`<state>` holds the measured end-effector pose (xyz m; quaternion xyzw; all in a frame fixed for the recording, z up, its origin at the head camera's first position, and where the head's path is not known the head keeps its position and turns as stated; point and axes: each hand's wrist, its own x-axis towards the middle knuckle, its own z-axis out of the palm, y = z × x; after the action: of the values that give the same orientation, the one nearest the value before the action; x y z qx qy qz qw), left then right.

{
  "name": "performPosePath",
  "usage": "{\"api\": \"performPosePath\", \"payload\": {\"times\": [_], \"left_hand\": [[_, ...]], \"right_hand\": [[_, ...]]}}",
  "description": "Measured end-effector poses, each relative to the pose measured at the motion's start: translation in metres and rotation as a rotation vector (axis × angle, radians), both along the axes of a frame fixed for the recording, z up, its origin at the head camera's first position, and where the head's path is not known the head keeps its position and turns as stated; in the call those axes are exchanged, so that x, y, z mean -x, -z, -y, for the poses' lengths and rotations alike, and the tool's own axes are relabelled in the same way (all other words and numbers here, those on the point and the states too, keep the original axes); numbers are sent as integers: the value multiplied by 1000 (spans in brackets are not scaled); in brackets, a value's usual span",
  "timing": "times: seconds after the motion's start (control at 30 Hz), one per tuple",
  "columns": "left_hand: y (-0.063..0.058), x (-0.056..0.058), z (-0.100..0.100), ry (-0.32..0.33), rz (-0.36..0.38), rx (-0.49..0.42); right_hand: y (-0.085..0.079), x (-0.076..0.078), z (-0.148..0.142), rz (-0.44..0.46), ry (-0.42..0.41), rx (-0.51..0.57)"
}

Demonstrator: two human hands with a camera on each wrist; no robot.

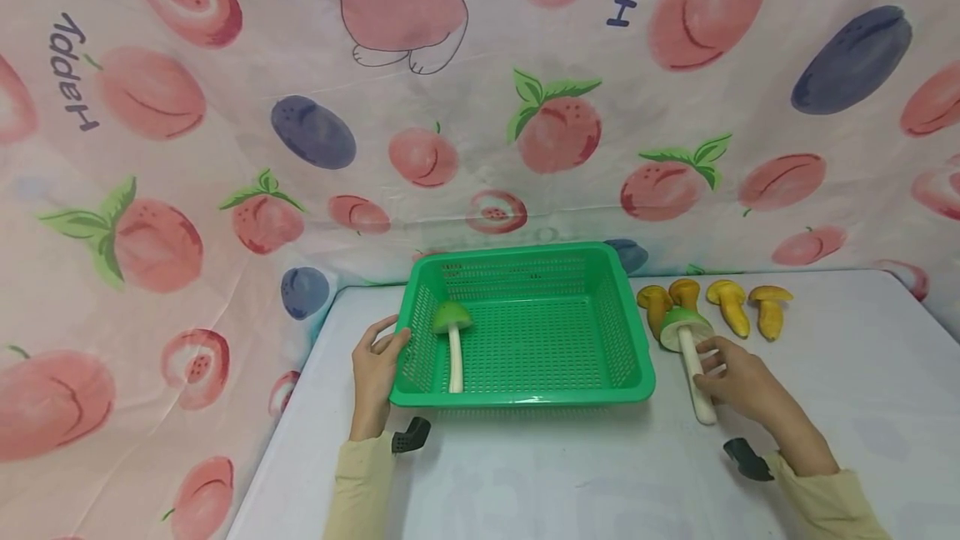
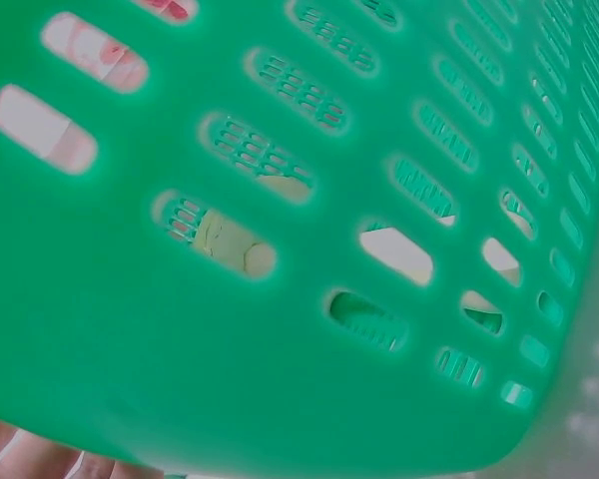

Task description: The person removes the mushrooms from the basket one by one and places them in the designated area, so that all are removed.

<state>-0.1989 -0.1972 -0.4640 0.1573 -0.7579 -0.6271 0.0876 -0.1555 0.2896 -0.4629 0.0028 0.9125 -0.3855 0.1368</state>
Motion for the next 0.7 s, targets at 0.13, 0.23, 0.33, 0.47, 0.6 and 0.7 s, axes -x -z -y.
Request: {"api": "performPosePath", "payload": {"times": [0.13, 0.23, 0.33, 0.47, 0.6, 0.7], "left_hand": [[-1, 0, -1, -4, -2, -1], [-1, 0, 0, -2, 0, -8], [0, 0, 0, 2, 5, -16], [0, 1, 1, 2, 6, -26], [1, 1, 1, -2, 5, -32], [1, 1, 0, -2, 2, -35]], "right_hand": [[3, 1, 0, 14, 3, 1], [4, 2, 0, 28, 10, 5], [5, 3, 0, 44, 15, 4], [6, 4, 1, 54, 14, -3], [6, 5, 2, 64, 17, -11], [4, 4, 2, 69, 19, -24]]}}
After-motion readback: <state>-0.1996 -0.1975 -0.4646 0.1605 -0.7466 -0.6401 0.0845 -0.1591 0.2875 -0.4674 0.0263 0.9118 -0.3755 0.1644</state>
